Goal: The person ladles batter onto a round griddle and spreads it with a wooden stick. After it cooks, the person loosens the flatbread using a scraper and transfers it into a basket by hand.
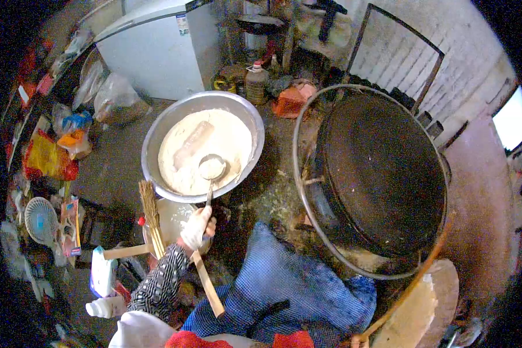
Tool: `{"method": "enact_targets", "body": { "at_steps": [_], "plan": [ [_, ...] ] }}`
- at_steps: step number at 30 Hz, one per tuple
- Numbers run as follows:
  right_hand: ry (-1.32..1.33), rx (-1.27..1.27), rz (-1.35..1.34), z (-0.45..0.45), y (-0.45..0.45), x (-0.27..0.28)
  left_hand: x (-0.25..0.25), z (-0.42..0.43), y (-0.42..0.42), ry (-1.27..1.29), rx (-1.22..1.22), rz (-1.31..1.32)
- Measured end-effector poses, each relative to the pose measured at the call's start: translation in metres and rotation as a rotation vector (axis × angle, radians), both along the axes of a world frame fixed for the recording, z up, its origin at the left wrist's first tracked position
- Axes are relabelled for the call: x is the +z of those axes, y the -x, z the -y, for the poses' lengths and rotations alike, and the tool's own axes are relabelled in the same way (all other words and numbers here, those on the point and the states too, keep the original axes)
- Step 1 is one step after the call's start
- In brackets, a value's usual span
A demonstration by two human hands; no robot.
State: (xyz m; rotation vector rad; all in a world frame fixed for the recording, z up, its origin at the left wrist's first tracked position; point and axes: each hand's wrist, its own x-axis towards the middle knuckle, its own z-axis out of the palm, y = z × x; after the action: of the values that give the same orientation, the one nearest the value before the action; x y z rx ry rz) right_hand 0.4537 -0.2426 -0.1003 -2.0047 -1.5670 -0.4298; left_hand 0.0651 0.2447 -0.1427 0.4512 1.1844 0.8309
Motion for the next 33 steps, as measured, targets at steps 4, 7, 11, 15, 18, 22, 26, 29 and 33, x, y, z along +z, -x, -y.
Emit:
{"method": "enact_targets", "body": {
  "at_steps": [4,7,11,15,18,22,26,29,33],
  "plan": [
    [-0.097,-0.432,-1.314,-0.030,0.009,0.047,0.027,-0.033,-0.007,-0.234,-0.285,-0.475],
    [-0.197,-0.623,-1.505,-0.050,0.021,0.060,-0.004,-0.116,-0.007,-0.467,-0.749,-1.292],
    [-0.201,-0.647,-1.390,-0.051,0.024,0.061,-0.011,-0.191,-0.020,-0.374,-0.897,-1.410],
    [-0.150,-0.573,-1.434,-0.050,0.023,0.064,-0.015,-0.172,0.024,-0.721,-1.304,-1.662],
    [-0.058,-0.457,-1.456,-0.047,0.020,0.066,-0.026,-0.133,0.064,-0.793,-1.338,-1.626],
    [0.026,-0.352,-0.805,-0.032,0.016,0.047,0.023,-0.068,0.070,-0.249,-1.191,-1.094],
    [-0.295,-0.472,-1.474,-0.067,0.032,0.066,0.020,-0.028,0.071,-0.121,-0.632,-0.318],
    [-0.289,-0.484,-1.328,-0.017,-0.013,-0.008,0.015,-0.012,0.051,0.170,-0.253,0.426],
    [-0.302,-0.507,-1.595,-0.046,0.026,0.052,-0.012,0.027,0.041,0.324,-0.084,1.031]
  ]
}}
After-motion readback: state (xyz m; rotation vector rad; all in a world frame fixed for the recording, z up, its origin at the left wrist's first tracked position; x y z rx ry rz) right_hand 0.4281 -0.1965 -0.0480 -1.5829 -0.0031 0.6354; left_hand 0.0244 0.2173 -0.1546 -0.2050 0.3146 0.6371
